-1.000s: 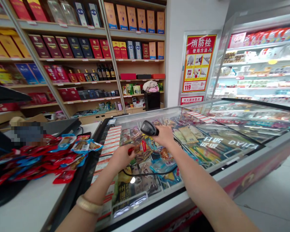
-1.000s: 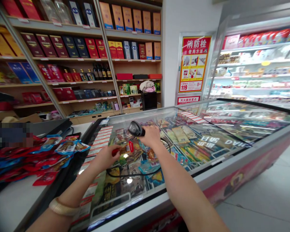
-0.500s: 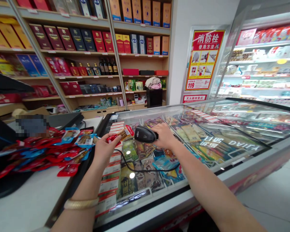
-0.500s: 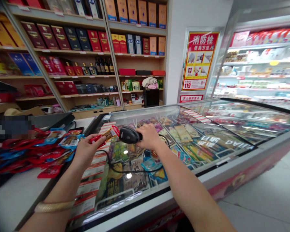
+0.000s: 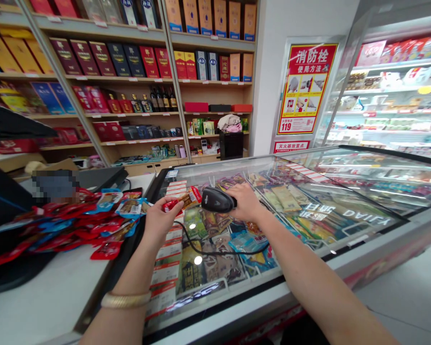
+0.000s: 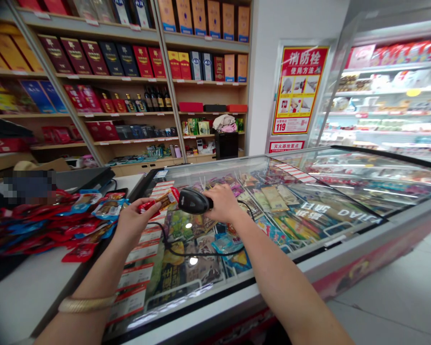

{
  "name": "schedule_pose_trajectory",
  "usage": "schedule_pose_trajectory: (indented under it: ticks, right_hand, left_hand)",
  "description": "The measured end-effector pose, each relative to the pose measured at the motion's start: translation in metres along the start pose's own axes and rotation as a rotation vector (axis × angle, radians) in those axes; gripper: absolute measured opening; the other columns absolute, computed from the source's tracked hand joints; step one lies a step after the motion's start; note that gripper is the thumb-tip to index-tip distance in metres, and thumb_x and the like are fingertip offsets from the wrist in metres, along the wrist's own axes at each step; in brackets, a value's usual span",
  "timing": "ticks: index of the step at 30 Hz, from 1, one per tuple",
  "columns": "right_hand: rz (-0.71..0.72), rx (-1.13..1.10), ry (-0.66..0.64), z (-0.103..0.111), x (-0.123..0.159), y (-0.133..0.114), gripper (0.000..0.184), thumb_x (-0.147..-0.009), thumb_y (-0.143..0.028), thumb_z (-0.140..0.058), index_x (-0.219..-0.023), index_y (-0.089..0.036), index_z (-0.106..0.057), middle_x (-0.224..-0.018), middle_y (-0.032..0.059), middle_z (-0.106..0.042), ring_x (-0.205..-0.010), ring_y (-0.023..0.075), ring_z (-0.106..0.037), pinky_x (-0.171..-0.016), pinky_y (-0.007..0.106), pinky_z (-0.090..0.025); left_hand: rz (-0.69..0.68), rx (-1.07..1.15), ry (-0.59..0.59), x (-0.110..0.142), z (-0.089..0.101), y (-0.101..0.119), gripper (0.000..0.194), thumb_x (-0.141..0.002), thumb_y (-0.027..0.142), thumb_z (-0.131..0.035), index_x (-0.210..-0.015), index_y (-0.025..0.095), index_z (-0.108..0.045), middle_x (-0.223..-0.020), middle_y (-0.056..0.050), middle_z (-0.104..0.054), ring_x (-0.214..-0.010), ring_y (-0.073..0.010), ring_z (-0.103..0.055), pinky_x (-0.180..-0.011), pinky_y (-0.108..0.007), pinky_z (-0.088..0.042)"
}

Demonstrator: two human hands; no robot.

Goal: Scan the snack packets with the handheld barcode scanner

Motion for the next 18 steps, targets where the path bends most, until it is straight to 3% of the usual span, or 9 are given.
schedule_pose_trajectory:
  ticks: [4,7,12,16,18]
  right_hand:
    - [-0.044,-0.008,0.044,-0.001,0.002,0.003,0.033,-0.071,-0.034,-0.071,-0.101,-0.019,-0.072,-0.098,0.0104,-0.075,-0.098,0.0282,-0.061,-0.085,0.037,-0.036]
    - [-0.092,-0.024,0.093,-0.003,0.003,0.008,0.029,-0.072,-0.035,-0.07,-0.097,-0.019,-0.073,-0.1,0.0109,-0.075,-0.098,0.0282,-0.062,-0.086,0.037,-0.036]
    - [-0.106,-0.04,0.183,-0.006,0.003,0.018,0.03,-0.073,-0.037,-0.07,-0.097,-0.019,-0.072,-0.097,0.0104,-0.076,-0.096,0.0277,-0.064,-0.085,0.036,-0.037]
    - [-0.11,-0.024,0.254,-0.005,0.003,0.022,0.032,-0.071,-0.037,-0.071,-0.097,-0.019,-0.073,-0.093,0.0099,-0.076,-0.093,0.028,-0.064,-0.083,0.036,-0.037]
    - [-0.124,-0.02,0.277,-0.003,0.004,0.024,0.032,-0.07,-0.035,-0.071,-0.098,-0.019,-0.073,-0.094,0.0101,-0.076,-0.094,0.0283,-0.065,-0.083,0.036,-0.038]
  left_hand:
    - [-0.134,-0.228,0.108,0.002,0.013,0.013,0.034,-0.068,0.046,-0.07,-0.087,0.018,-0.073,-0.075,-0.004,-0.072,-0.068,-0.0202,-0.065,-0.064,-0.03,-0.051]
    - [-0.284,-0.417,0.252,0.0,0.042,0.028,0.031,-0.077,0.042,-0.063,-0.096,0.02,-0.075,-0.088,-0.006,-0.076,-0.08,-0.0232,-0.069,-0.075,-0.033,-0.054]
    - [-0.48,-0.847,0.36,-0.016,0.121,0.055,0.042,-0.086,0.038,-0.048,-0.114,0.017,-0.072,-0.111,-0.013,-0.075,-0.102,-0.0315,-0.07,-0.091,-0.045,-0.052]
    - [-0.476,-1.186,0.405,-0.041,0.187,0.055,0.057,-0.093,0.04,-0.025,-0.119,0.016,-0.069,-0.11,-0.016,-0.074,-0.104,-0.039,-0.069,-0.09,-0.057,-0.048]
    - [-0.441,-1.24,0.383,-0.055,0.212,0.047,0.055,-0.091,0.042,-0.026,-0.111,0.019,-0.071,-0.1,-0.013,-0.075,-0.102,-0.0404,-0.069,-0.089,-0.062,-0.047]
Point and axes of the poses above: each hand's wrist, its own x-axis away from the middle knuckle, its own z-axis out of the back of the hand, y = z × x, the point moved 3 cm from there along -x, towards the middle knuckle
